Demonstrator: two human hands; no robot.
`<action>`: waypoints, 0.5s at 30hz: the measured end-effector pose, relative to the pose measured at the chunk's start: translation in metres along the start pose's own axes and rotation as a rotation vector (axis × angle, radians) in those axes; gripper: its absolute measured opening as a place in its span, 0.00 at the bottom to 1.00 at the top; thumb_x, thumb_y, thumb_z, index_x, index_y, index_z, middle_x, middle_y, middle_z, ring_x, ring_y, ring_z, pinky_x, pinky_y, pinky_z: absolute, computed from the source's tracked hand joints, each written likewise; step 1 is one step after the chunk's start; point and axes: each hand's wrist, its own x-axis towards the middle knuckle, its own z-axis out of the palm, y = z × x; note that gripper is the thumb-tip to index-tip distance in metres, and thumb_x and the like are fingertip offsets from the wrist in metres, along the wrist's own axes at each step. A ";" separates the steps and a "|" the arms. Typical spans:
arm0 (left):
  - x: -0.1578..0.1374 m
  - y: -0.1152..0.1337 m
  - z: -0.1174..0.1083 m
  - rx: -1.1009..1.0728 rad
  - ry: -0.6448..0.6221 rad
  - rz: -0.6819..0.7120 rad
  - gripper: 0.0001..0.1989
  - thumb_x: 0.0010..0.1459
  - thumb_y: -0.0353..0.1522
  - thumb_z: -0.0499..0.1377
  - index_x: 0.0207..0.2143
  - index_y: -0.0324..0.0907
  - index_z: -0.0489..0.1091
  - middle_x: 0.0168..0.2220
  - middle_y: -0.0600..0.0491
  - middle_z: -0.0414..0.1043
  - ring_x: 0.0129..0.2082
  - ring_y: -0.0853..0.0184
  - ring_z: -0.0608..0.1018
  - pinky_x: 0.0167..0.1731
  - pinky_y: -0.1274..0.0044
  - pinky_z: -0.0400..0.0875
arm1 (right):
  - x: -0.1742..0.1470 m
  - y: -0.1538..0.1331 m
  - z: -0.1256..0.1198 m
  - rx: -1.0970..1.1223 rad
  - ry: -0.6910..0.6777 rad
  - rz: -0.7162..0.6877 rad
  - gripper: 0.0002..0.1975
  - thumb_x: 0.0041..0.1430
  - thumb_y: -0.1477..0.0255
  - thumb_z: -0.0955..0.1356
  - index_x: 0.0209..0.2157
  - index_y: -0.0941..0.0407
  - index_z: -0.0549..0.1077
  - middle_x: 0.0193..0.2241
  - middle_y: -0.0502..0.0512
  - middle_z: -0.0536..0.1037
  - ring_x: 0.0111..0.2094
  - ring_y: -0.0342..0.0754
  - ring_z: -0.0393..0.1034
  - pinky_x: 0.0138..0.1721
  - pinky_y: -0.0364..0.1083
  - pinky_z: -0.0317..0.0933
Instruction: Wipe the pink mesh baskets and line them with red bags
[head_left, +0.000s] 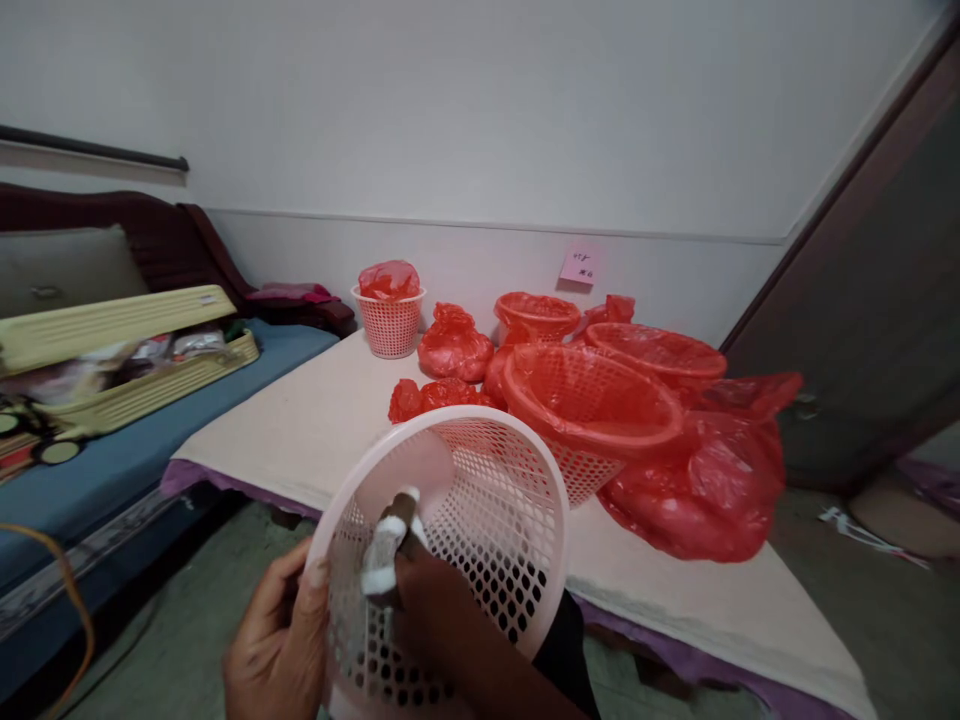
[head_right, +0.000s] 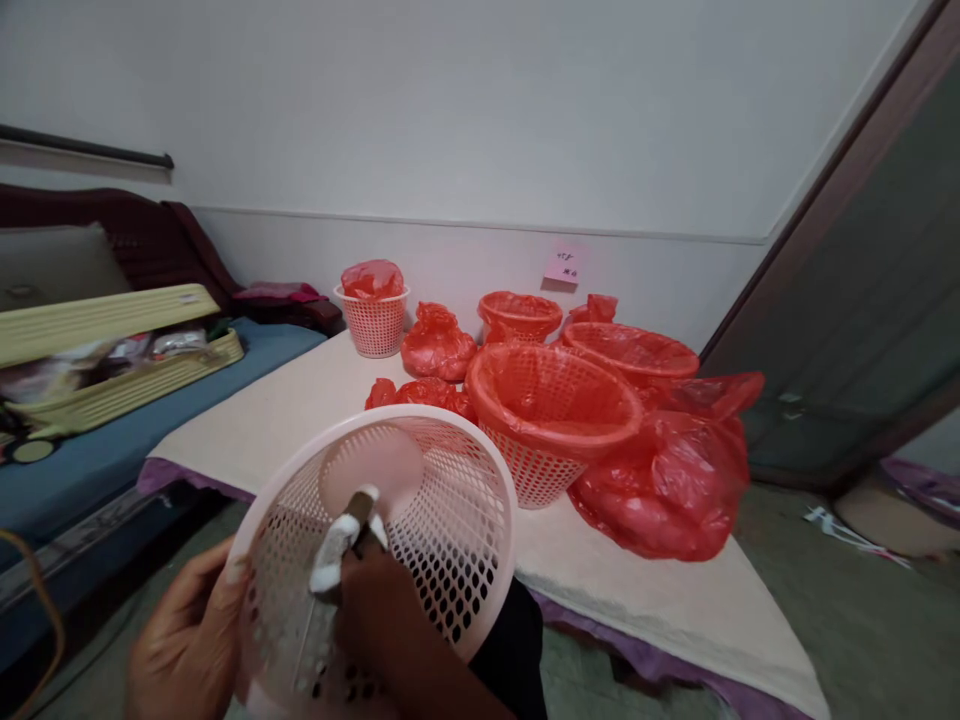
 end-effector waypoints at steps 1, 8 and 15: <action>-0.002 0.000 0.001 0.005 -0.002 -0.002 0.27 0.43 0.56 0.64 0.35 0.44 0.77 0.32 0.54 0.78 0.32 0.66 0.77 0.31 0.80 0.73 | 0.003 0.002 -0.001 0.090 -0.014 0.013 0.17 0.46 0.81 0.66 0.40 0.58 0.77 0.39 0.61 0.79 0.37 0.54 0.75 0.38 0.48 0.66; -0.003 -0.001 0.001 -0.041 -0.060 -0.018 0.27 0.44 0.55 0.65 0.37 0.44 0.77 0.34 0.53 0.79 0.34 0.65 0.79 0.33 0.79 0.74 | 0.035 -0.020 -0.043 1.442 0.315 -0.038 0.15 0.50 0.65 0.71 0.40 0.56 0.74 0.32 0.51 0.79 0.30 0.46 0.72 0.35 0.45 0.67; -0.004 -0.015 0.000 -0.098 -0.137 -0.096 0.28 0.43 0.53 0.67 0.40 0.44 0.77 0.37 0.52 0.80 0.37 0.63 0.80 0.36 0.78 0.75 | 0.055 -0.022 -0.048 1.483 0.709 0.093 0.18 0.47 0.69 0.71 0.43 0.54 0.71 0.33 0.52 0.79 0.34 0.53 0.75 0.38 0.51 0.70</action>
